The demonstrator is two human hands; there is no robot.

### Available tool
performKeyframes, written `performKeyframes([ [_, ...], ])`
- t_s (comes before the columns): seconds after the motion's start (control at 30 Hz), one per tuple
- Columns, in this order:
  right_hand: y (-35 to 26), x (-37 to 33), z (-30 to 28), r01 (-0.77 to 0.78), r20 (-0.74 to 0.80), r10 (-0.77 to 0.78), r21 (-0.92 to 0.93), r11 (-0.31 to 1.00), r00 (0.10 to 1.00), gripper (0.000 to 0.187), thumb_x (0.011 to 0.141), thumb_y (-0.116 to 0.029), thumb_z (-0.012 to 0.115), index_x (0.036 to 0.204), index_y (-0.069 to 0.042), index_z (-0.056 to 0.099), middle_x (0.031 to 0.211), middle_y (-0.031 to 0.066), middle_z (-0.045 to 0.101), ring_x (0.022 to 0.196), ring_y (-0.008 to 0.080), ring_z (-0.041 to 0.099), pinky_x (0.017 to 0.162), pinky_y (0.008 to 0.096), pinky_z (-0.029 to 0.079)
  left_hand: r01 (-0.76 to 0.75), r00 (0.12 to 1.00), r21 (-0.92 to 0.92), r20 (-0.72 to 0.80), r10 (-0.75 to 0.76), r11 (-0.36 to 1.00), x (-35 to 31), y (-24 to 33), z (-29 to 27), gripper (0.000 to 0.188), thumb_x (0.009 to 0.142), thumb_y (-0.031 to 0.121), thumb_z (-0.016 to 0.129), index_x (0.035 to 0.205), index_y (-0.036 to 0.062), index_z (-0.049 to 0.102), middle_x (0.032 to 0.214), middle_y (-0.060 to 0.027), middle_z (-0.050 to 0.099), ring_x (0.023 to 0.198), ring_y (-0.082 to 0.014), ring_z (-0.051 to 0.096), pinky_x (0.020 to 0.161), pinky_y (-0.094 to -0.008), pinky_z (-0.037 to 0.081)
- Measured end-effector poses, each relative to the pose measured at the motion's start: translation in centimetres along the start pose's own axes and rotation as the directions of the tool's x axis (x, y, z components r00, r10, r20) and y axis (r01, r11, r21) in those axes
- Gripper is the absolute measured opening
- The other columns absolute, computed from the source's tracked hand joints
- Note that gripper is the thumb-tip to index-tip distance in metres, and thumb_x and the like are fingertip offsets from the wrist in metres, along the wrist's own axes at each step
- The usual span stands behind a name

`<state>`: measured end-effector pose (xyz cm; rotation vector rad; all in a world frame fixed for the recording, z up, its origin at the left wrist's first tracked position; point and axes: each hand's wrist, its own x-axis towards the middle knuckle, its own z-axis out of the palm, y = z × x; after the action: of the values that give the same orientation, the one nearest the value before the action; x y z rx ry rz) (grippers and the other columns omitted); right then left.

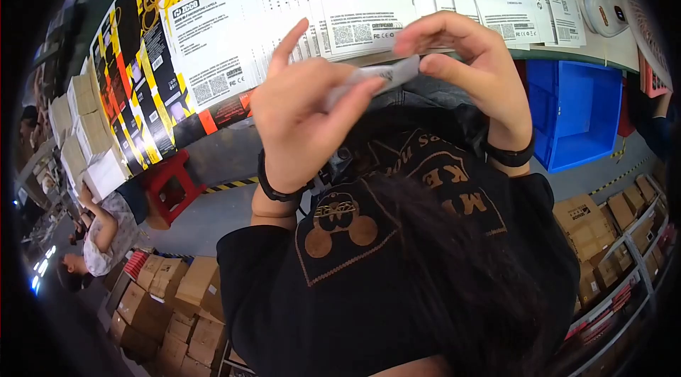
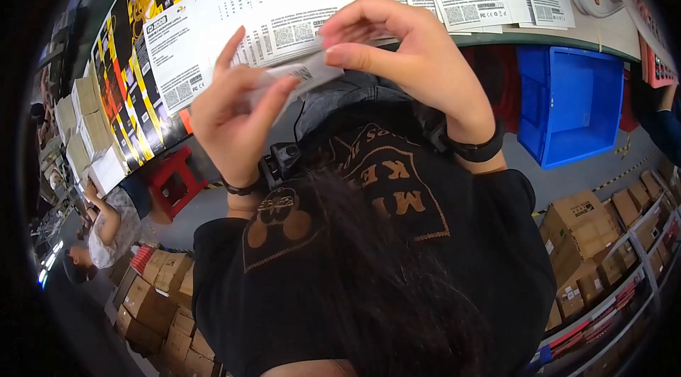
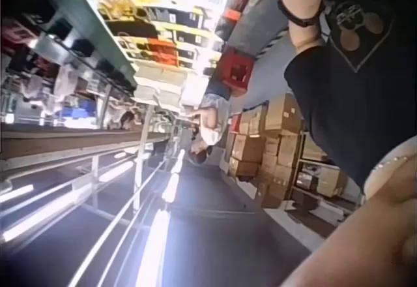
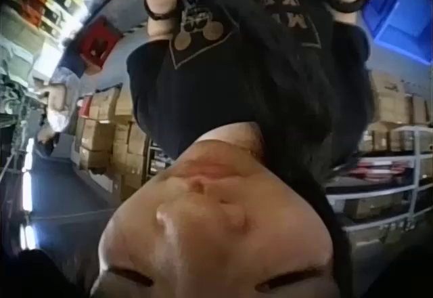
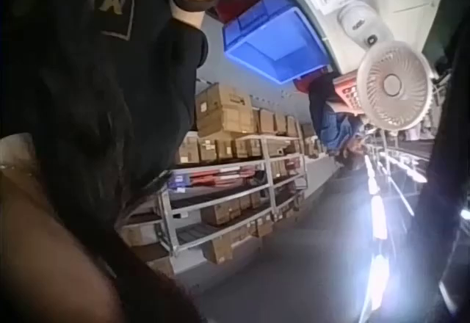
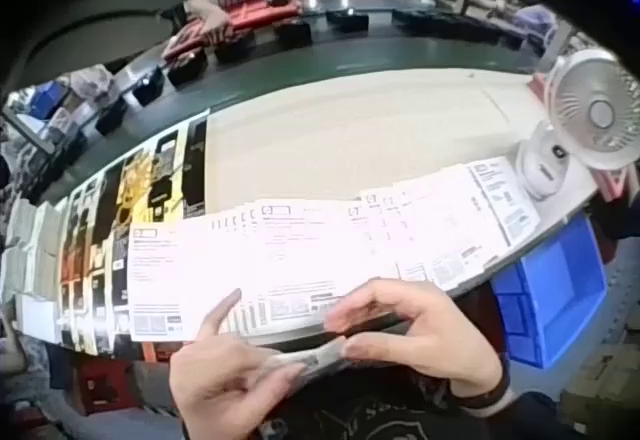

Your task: The person peels stickers from a roll and applies them to the back of instruction manuals. After labeling each manual, the person stacks them together and moves the completed pile to the side.

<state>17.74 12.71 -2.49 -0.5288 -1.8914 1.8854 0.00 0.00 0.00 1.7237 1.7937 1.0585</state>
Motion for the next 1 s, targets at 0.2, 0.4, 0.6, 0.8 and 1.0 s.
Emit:
performKeyframes([
  [0.2,-0.6,-0.1,1.2,-0.12,-0.108,0.124,0.045,0.992,0.986,0.015,0.082,0.0,0.063,0.097,0.002,0.062,0.092,0.0053,0.065,0.085,0.0124,0.061,0.076,0.0225,0.048,-0.004,0.96,0.053,-0.28,0.018,0.999,0.4,0.0,0.5,0.014,0.068,0.008,0.076,0.079,0.0042,0.067,0.091,-0.0085,0.061,0.077,-0.0219,0.056,0.098,-0.0454,0.038],
  [0.4,-1.5,0.2,2.3,0.008,-0.184,-0.048,-0.215,0.977,0.982,0.008,0.079,0.0,0.066,0.086,0.003,0.064,0.088,0.0055,0.065,0.08,0.0126,0.06,0.072,0.0228,0.047,-0.099,0.878,0.369,-0.404,0.256,0.924,1.8,0.9,1.4,0.029,0.067,0.0,0.074,0.094,0.0001,0.065,0.088,-0.0078,0.064,0.081,-0.0193,0.06,0.086,-0.0349,0.043],
  [0.6,-1.8,0.8,2.3,0.318,-0.156,-0.421,-0.442,0.839,0.893,0.009,0.076,0.002,0.067,0.084,0.004,0.064,0.089,0.0072,0.064,0.081,0.0153,0.061,0.071,0.024,0.047,0.02,0.995,-0.08,-0.097,-0.028,0.997,1.0,1.3,1.0,0.04,0.069,-0.001,0.073,0.107,-0.0001,0.06,0.091,-0.0064,0.064,0.084,-0.015,0.061,0.075,-0.0241,0.046],
  [0.8,-1.0,1.2,2.6,0.415,-0.348,-0.543,-0.379,0.827,0.764,0.012,0.079,0.0,0.066,0.089,0.005,0.063,0.091,0.0093,0.064,0.083,0.0158,0.06,0.072,0.025,0.047,0.183,0.978,-0.236,-0.051,-0.2,0.954,0.9,1.7,1.0,0.036,0.073,-0.002,0.071,0.106,-0.0014,0.06,0.091,-0.0061,0.064,0.08,-0.0102,0.059,0.072,-0.0212,0.046],
  [1.0,-2.4,0.5,2.6,0.178,-0.447,-0.118,0.093,0.98,0.886,0.059,0.08,0.001,0.067,0.127,0.0,0.032,0.101,0.0136,0.06,0.092,0.0173,0.059,0.084,0.0264,0.046,0.151,0.951,-0.381,-0.195,-0.239,0.912,0.6,0.3,1.0,0.026,0.071,0.005,0.074,0.095,0.0036,0.065,0.081,-0.0076,0.065,0.071,-0.0136,0.061,0.064,-0.0223,0.046],
])
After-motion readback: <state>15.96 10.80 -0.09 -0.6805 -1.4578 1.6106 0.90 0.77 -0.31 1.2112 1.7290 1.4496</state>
